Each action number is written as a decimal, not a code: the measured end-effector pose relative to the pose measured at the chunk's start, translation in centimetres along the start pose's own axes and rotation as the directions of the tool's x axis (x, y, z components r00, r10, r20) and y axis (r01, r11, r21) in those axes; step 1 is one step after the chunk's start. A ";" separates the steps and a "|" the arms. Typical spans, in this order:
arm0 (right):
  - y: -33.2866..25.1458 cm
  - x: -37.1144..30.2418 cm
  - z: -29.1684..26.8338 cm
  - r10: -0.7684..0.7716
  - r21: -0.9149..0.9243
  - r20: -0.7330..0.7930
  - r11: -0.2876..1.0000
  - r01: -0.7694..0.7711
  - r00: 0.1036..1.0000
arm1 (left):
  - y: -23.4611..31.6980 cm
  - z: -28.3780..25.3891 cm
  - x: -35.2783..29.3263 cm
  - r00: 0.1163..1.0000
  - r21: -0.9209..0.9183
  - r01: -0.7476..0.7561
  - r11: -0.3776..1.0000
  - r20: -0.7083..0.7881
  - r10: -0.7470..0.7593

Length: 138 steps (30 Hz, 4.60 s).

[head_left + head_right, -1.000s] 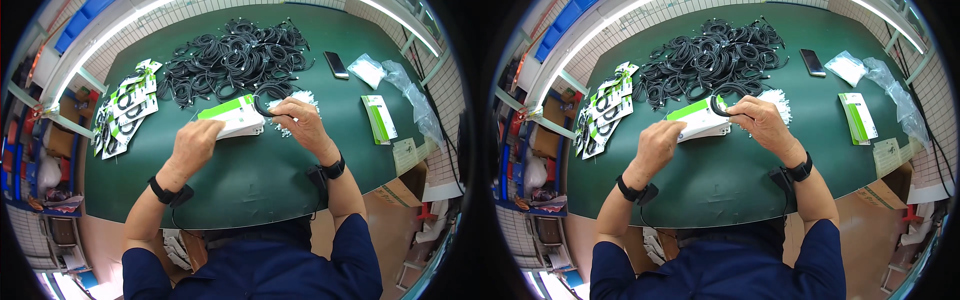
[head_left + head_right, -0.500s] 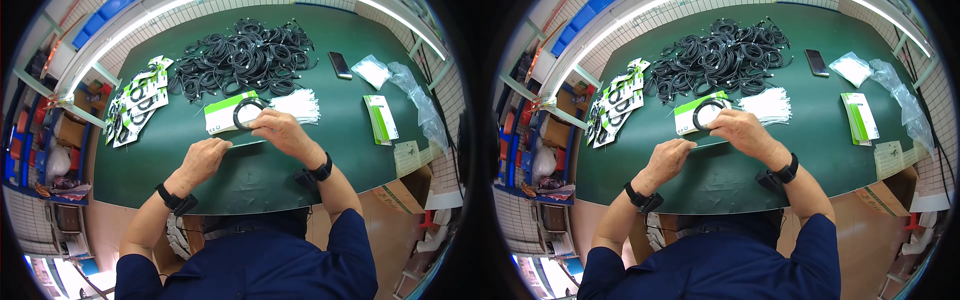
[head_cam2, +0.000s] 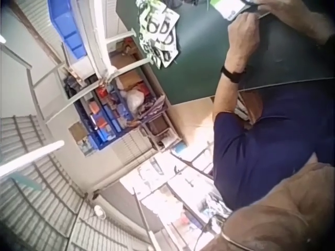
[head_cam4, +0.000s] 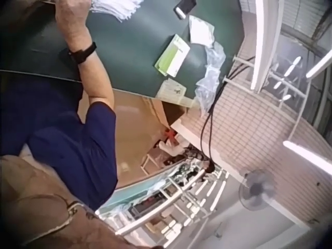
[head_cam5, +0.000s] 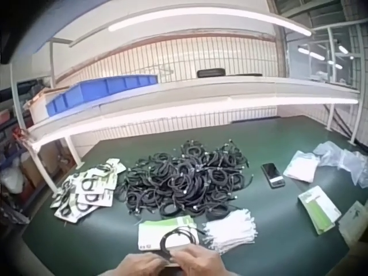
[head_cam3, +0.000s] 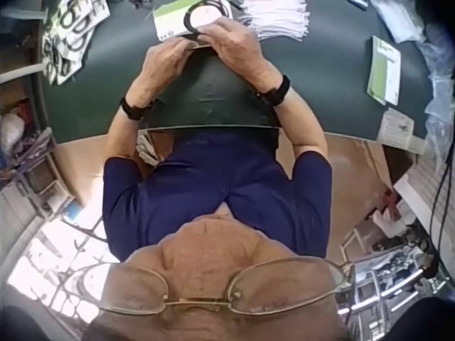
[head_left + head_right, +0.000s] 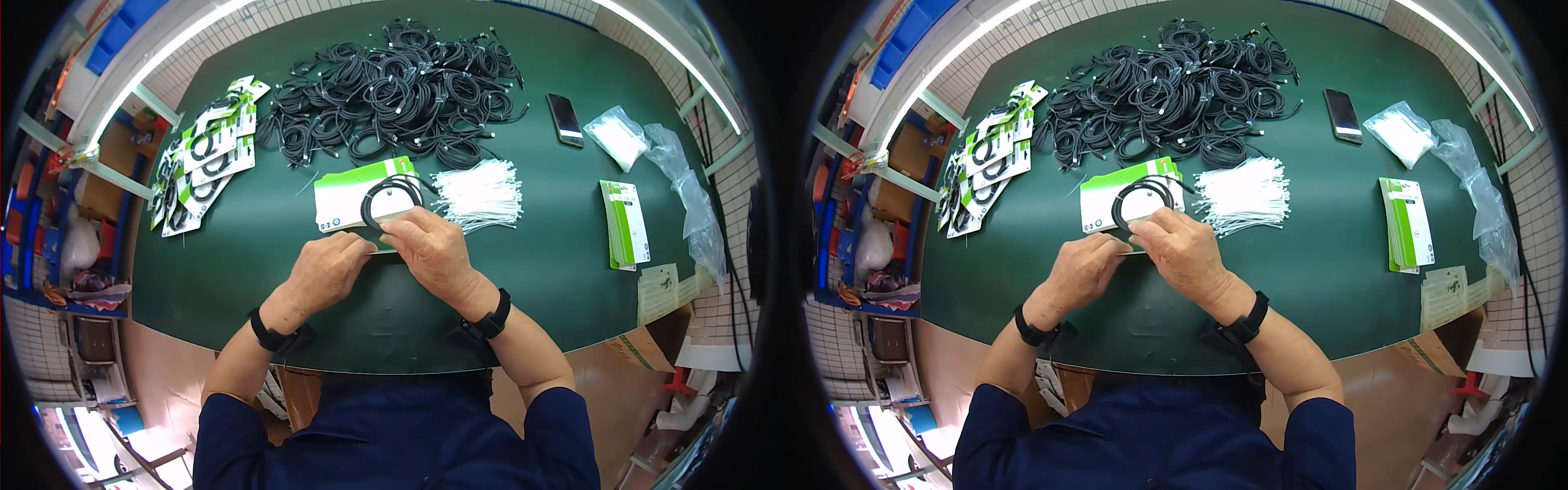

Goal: The person picks up a cardboard backing and threads a zip tie through it, then places a coiled cable onto the card and secures it with the tie. They repeat this process to add a second zip tie to the same package before setting it aside and starting another.

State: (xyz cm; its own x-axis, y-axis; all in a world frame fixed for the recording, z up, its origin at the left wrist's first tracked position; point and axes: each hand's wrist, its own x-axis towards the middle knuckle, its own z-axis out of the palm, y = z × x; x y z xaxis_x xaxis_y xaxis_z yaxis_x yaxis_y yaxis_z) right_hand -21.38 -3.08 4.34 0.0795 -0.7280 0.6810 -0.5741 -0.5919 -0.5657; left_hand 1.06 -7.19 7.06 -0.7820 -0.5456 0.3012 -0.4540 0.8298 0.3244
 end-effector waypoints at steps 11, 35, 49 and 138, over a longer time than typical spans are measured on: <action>1.4 0.0 0.4 -0.099 -0.008 -0.112 0.995 0.099 0.989 | 3.3 0.0 -1.9 0.959 -0.451 0.211 0.867 -0.075 -0.272; 1.6 -0.5 -0.9 -0.108 0.153 0.274 0.986 0.067 0.956 | -0.3 4.5 -2.9 0.732 -0.756 0.381 -0.531 0.598 -0.326; -0.7 -0.6 -0.5 -0.124 0.140 0.306 0.987 0.085 0.944 | 1.2 5.2 -4.5 0.854 -0.942 0.318 -0.111 0.336 -0.397; -3.1 0.6 -0.8 0.113 0.194 0.254 0.967 -0.165 0.961 | 0.6 3.0 -0.6 0.823 -0.885 0.344 0.314 0.123 -0.554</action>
State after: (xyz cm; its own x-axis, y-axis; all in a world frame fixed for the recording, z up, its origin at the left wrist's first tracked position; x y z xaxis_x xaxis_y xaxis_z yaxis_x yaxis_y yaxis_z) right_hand -20.25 -1.41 6.83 0.2184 -0.8539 0.4723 -0.4099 -0.5195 -0.7497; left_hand -0.04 -6.05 4.43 -0.4447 -0.8947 -0.0423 -0.0337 -0.0305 0.9990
